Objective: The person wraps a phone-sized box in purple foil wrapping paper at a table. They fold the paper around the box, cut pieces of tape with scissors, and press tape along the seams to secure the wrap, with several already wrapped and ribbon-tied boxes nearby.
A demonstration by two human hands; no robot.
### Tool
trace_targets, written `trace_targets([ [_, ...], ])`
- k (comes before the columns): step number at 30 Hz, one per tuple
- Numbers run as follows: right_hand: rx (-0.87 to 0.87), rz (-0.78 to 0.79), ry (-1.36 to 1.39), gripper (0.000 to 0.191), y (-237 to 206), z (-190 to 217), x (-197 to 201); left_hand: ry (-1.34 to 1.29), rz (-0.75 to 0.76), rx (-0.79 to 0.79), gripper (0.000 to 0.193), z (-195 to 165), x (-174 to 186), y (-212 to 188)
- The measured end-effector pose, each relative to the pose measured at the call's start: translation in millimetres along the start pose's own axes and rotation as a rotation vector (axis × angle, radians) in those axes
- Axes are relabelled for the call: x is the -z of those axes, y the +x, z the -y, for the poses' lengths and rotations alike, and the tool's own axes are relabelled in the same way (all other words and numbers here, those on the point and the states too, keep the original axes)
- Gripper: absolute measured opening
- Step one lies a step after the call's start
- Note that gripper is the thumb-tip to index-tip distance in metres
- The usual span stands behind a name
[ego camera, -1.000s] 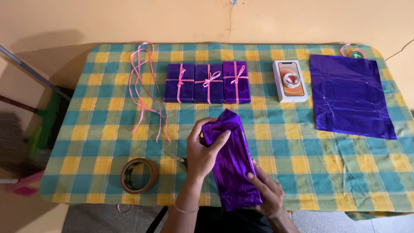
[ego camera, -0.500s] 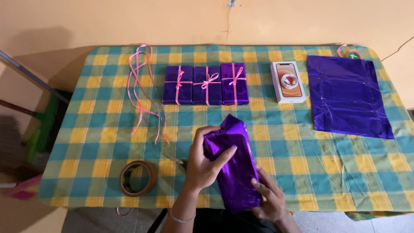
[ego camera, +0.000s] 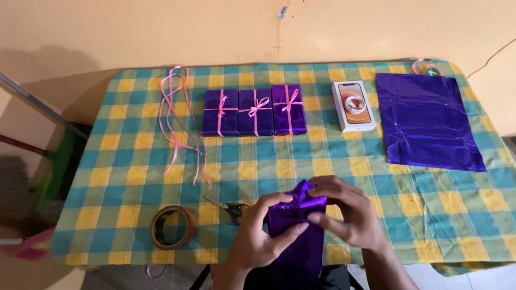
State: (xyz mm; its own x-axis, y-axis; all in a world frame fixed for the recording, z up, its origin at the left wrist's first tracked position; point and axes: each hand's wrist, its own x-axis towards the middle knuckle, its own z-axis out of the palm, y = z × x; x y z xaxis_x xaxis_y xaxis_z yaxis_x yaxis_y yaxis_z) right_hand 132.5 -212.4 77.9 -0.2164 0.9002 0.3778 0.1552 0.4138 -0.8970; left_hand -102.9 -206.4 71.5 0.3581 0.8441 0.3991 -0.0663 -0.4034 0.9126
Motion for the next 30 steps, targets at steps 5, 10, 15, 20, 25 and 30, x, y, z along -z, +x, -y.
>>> trace_targets([
  [5,-0.093,0.005,0.217,0.040,2,-4,-4,-0.004,-0.005,-0.063,0.056,13,-1,-10],
  [10,-0.098,0.045,0.197,0.040,0,-2,-1,0.101,-0.072,-0.125,0.067,31,-6,-19],
  [15,-0.143,0.120,0.292,0.061,6,11,1,0.082,0.003,-0.242,0.071,42,-2,-18],
  [20,0.126,0.241,-0.156,0.056,12,18,19,0.330,0.140,-0.379,0.074,45,9,1],
  [25,0.586,0.099,-0.429,0.043,-1,-13,10,0.643,0.065,-0.647,0.060,55,10,23],
  [30,0.608,0.048,-0.595,0.039,-33,-53,-2,0.693,0.177,-0.573,0.048,86,6,7],
])
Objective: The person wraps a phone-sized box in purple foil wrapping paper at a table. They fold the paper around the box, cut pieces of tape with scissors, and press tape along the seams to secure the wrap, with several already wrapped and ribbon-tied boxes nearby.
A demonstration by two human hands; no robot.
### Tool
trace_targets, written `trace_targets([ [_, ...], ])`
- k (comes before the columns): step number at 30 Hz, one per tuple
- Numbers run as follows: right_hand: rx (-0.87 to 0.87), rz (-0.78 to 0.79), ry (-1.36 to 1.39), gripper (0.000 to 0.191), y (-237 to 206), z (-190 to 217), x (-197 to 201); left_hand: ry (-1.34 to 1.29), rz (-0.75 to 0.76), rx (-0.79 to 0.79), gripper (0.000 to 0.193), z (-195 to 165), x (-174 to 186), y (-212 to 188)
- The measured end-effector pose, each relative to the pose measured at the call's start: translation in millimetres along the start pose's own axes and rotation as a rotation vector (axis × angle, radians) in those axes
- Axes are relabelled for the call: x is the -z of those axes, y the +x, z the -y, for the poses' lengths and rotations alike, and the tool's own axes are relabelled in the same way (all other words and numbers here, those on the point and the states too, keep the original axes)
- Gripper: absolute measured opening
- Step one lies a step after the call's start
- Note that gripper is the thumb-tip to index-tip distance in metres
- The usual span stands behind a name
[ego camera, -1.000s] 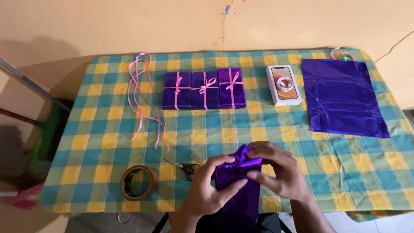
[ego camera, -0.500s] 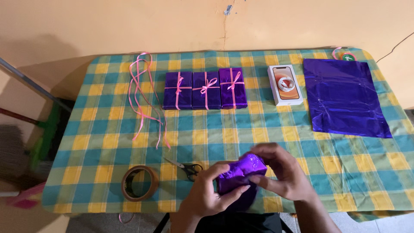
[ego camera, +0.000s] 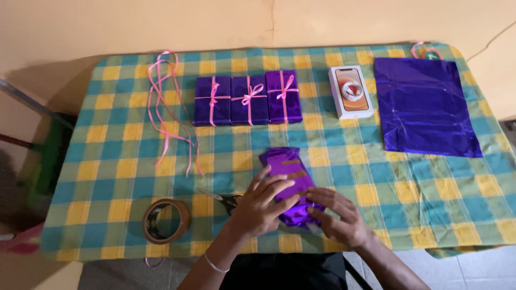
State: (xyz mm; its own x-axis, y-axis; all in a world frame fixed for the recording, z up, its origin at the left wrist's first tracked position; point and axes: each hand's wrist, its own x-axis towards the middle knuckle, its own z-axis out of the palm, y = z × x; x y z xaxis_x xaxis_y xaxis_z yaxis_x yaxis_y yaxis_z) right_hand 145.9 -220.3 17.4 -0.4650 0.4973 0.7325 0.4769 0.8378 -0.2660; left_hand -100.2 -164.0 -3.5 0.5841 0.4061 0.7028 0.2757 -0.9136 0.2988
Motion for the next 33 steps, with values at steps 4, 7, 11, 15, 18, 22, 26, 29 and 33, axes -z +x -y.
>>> trace_targets([
  [4,-0.002,0.039,0.006,0.034,-28,3,-12,-0.038,-0.009,-0.069,0.026,-13,-20,-33],
  [7,-0.005,0.106,0.047,0.037,-36,5,-13,-0.087,0.019,-0.065,0.019,-23,-14,-58],
  [11,0.000,0.186,0.012,0.035,-35,10,-13,-0.074,0.030,-0.001,0.011,-32,-12,-67],
  [15,-0.028,0.275,-0.004,0.031,-31,15,-12,0.000,0.151,-0.016,0.008,-32,-11,-67],
  [18,-0.038,0.298,-0.023,0.027,-29,17,-12,0.005,0.183,-0.009,0.008,-31,-9,-65],
  [22,-0.044,0.333,-0.045,0.026,-29,17,-10,-0.014,0.224,-0.053,0.016,-27,-2,-63],
  [26,-0.110,0.341,-0.024,0.027,-30,17,-9,-0.022,0.193,-0.064,0.012,-23,-3,-57],
  [29,-0.105,0.322,-0.038,0.030,-29,18,-10,0.007,0.179,-0.094,0.013,-20,-3,-53],
  [33,-0.069,0.319,-0.093,0.033,-27,18,-11,0.075,0.160,-0.135,0.011,-16,-6,-46],
])
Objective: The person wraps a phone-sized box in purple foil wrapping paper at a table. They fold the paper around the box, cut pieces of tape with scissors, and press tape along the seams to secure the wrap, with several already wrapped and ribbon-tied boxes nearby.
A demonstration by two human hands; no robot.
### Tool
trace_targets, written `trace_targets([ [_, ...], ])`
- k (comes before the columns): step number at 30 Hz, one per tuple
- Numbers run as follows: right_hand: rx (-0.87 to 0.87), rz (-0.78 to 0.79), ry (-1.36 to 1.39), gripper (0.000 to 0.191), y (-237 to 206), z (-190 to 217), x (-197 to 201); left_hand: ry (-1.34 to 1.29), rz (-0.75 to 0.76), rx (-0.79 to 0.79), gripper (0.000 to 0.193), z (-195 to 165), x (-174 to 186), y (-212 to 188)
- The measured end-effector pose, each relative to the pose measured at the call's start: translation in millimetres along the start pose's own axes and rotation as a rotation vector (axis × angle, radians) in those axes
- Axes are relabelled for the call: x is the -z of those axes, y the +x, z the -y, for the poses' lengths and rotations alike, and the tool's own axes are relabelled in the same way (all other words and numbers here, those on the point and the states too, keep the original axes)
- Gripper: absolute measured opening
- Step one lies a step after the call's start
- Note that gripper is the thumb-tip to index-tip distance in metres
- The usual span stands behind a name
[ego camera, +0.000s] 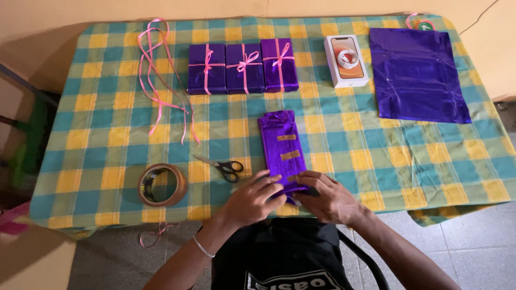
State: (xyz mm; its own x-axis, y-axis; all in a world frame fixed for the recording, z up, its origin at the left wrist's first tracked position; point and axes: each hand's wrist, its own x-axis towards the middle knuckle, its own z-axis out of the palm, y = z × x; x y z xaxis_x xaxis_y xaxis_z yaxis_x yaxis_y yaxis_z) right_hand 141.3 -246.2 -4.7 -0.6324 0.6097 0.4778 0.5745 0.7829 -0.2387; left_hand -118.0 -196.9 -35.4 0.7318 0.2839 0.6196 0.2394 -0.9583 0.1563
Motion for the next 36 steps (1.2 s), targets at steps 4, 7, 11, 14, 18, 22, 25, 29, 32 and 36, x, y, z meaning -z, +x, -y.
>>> trace_targets([
  [4,0.091,-0.006,-0.080,0.039,1,-5,3,0.049,0.012,-0.003,0.011,0,-3,5],
  [7,0.149,-0.049,-0.087,0.034,4,-9,5,0.051,0.006,0.021,0.010,-3,-5,5],
  [11,0.151,-0.076,-0.035,0.030,6,-12,6,0.058,0.001,0.061,0.012,-10,-3,4],
  [14,0.116,-0.119,0.034,0.026,7,-13,5,0.022,0.010,0.082,0.011,-11,-1,4],
  [18,0.051,-0.176,0.071,0.023,4,-12,-3,0.040,-0.005,0.092,0.015,-14,-7,4],
  [22,0.031,-0.193,0.078,0.024,0,-13,-7,0.103,-0.039,0.121,0.011,-18,-16,5],
  [25,0.020,-0.186,0.053,0.022,-2,-13,-8,0.056,-0.069,0.167,0.006,-20,-17,4],
  [29,0.038,-0.164,0.053,0.027,4,-13,-4,0.103,-0.092,0.175,0.022,-23,-16,5],
  [32,0.059,-0.133,0.073,0.028,10,-9,1,0.114,-0.062,0.195,0.020,-27,-15,3],
  [36,0.040,-0.064,0.090,0.039,14,-5,12,0.129,-0.074,0.189,0.019,-29,-18,0],
])
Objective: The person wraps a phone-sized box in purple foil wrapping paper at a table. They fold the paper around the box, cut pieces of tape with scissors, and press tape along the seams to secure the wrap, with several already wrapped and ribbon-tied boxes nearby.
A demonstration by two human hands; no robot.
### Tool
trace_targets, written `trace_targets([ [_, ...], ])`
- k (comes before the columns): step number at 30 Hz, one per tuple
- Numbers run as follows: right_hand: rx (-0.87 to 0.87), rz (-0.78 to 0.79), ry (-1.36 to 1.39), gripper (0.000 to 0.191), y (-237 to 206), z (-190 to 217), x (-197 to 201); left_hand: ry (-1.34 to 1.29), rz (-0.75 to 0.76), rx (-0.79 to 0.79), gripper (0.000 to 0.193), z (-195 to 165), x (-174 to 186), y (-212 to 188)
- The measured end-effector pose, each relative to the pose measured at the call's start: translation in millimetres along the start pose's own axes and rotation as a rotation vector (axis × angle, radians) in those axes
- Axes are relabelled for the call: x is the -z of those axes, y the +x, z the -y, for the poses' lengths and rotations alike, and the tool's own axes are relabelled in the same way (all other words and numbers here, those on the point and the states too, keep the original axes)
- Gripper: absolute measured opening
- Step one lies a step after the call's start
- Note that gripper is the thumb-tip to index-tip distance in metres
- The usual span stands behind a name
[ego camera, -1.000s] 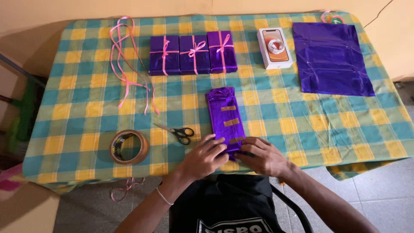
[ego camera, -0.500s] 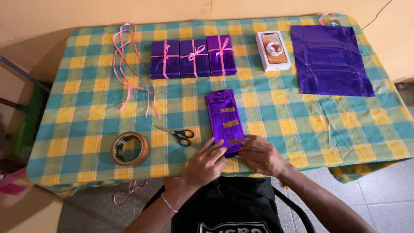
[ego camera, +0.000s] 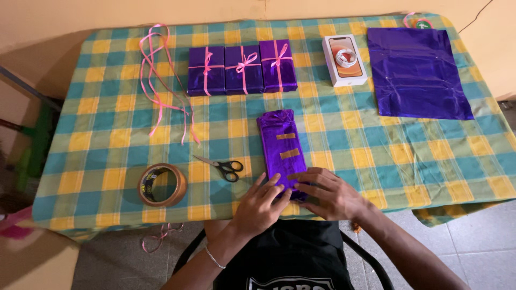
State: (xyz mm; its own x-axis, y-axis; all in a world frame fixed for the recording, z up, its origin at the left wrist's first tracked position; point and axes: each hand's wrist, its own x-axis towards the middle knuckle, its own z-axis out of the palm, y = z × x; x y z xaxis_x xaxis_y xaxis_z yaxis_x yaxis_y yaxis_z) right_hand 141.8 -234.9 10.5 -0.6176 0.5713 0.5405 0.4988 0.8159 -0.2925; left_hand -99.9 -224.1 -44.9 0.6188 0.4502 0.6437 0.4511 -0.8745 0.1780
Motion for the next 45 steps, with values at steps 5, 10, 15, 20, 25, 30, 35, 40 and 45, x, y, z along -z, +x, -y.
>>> trace_targets([
  [5,0.134,0.026,-0.100,0.029,-3,-7,3,-0.011,-0.004,-0.010,0.022,0,-5,-1],
  [10,0.171,-0.005,-0.141,0.021,-8,-14,-6,-0.003,-0.018,-0.028,0.020,0,-3,-4],
  [15,0.178,0.017,-0.136,0.028,-11,-15,-6,0.005,-0.006,-0.021,0.011,-2,-5,-5],
  [20,0.079,-0.039,0.003,0.019,-10,-13,-11,-0.055,-0.029,0.042,0.011,-6,-8,-3],
  [25,-0.072,-0.099,0.203,0.018,-9,-11,-14,-0.068,-0.057,0.049,0.015,-10,-7,0],
  [30,-0.249,-0.135,0.299,0.020,-10,-9,-21,-0.046,-0.074,0.057,0.006,-12,-5,5],
  [35,-0.261,-0.044,0.309,0.026,-14,-16,-16,-0.081,-0.080,0.041,0.012,-12,0,10],
  [40,-0.133,-0.003,0.079,0.032,-7,-15,-15,-0.068,-0.085,0.022,0.020,-5,0,9],
  [45,-0.152,0.006,-0.102,0.037,1,-5,-14,-0.060,-0.079,0.050,0.025,2,-2,11],
])
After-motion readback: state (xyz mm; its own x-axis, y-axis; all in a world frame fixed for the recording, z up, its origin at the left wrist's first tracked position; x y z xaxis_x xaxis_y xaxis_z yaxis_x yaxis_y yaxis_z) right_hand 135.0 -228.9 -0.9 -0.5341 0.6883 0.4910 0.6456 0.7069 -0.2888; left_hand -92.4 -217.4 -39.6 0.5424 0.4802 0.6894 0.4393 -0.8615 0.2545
